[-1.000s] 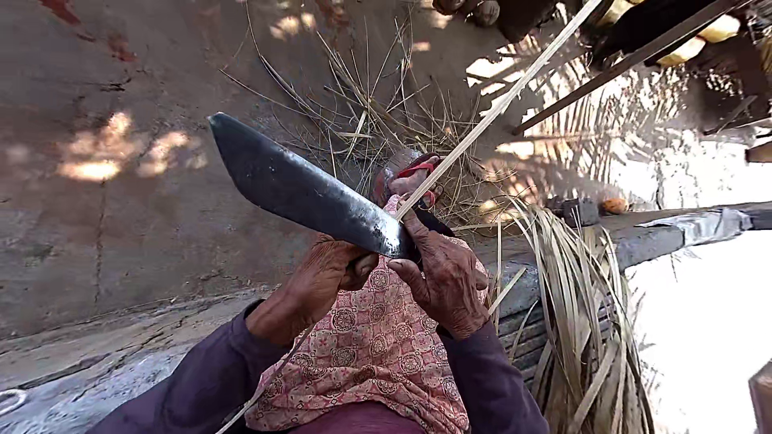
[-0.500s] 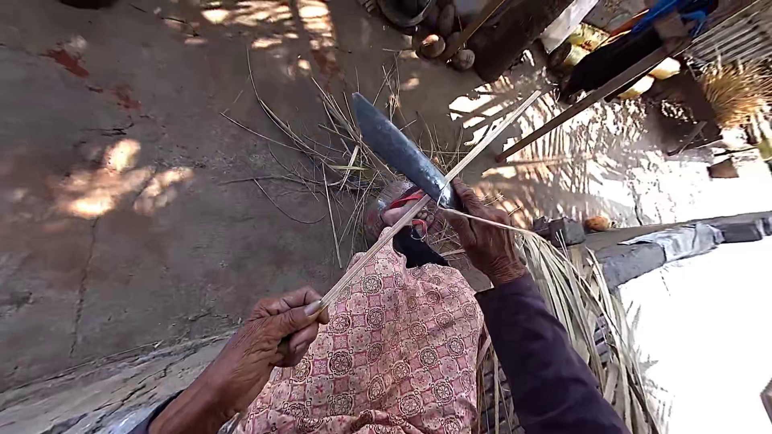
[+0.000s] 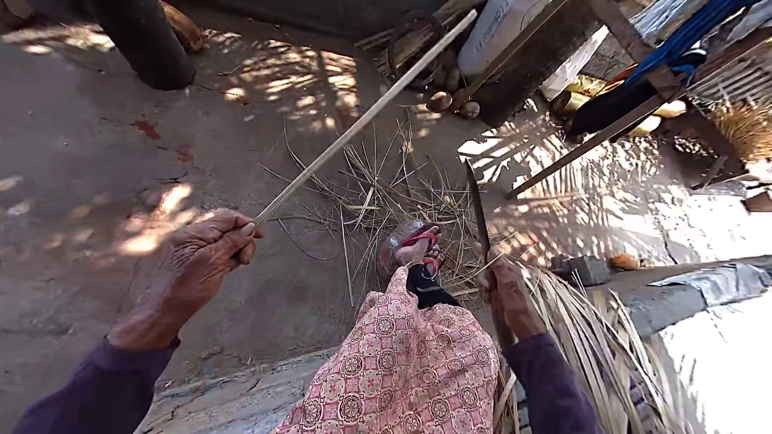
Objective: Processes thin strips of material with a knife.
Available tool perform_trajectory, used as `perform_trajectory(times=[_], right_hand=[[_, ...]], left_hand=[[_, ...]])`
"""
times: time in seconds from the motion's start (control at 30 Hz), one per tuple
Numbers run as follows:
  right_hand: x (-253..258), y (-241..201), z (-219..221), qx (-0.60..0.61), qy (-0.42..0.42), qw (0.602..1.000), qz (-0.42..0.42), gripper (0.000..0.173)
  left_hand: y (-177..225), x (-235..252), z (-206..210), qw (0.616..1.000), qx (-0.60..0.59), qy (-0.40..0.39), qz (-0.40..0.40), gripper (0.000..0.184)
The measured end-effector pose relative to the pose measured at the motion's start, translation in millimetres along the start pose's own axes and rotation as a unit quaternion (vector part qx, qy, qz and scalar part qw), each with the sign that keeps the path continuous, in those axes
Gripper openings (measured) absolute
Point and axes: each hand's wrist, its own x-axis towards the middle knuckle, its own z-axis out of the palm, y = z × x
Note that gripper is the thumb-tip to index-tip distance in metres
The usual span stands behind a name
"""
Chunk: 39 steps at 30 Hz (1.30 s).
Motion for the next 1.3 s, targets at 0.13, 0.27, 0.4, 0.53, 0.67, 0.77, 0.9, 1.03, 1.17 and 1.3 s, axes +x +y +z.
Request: perform_trajectory(times=[0.13, 0.27, 0.4, 0.53, 0.67, 0.77, 0.9, 1.03, 1.17, 1.3], right_hand=[[-37, -16, 23, 0.12, -0.027, 0.988, -0.095, 0.043], [-56, -27, 0, 0.167, -0.044, 0.979, -0.105, 0.042], [-74, -19, -29, 0.188, -0.027, 0.975, -0.117, 0.065], [-98, -9, -44, 0.174, 0.03, 0.972, -0.153, 0.056], [-123, -13, -35, 0.131, 0.029, 0.975, -0.176, 0.043], [-137, -7, -11, 0.093, -0.008, 0.975, -0.203, 0.048], [-148, 6, 36, -0.005, -0.06, 0.966, -0.251, 0.056], [-165, 17, 73, -0.138, -0.054, 0.904, -0.401, 0.045], [-179, 24, 83, -0.164, -0.036, 0.865, -0.473, 0.012], [-183, 28, 86, -0.156, -0.04, 0.875, -0.456, 0.012]], left_hand=[[6, 47, 30, 0.953, 0.16, -0.009, 0.257, 0.023], [7, 37, 52, 0.922, 0.124, -0.069, 0.36, 0.026], [-66, -10, 41, 0.928, 0.088, -0.183, 0.311, 0.041], [-119, -72, 8, 0.929, 0.133, -0.247, 0.24, 0.047], [-135, -98, -14, 0.916, 0.235, -0.256, 0.198, 0.042], [-119, -95, -10, 0.897, 0.306, -0.208, 0.241, 0.04], [-29, -128, 46, 0.895, 0.206, -0.114, 0.379, 0.03], [45, -157, 110, 0.851, 0.168, -0.122, 0.483, 0.022], [48, -161, 136, 0.832, 0.141, -0.172, 0.508, 0.021], [36, -165, 144, 0.836, 0.112, -0.164, 0.512, 0.02]])
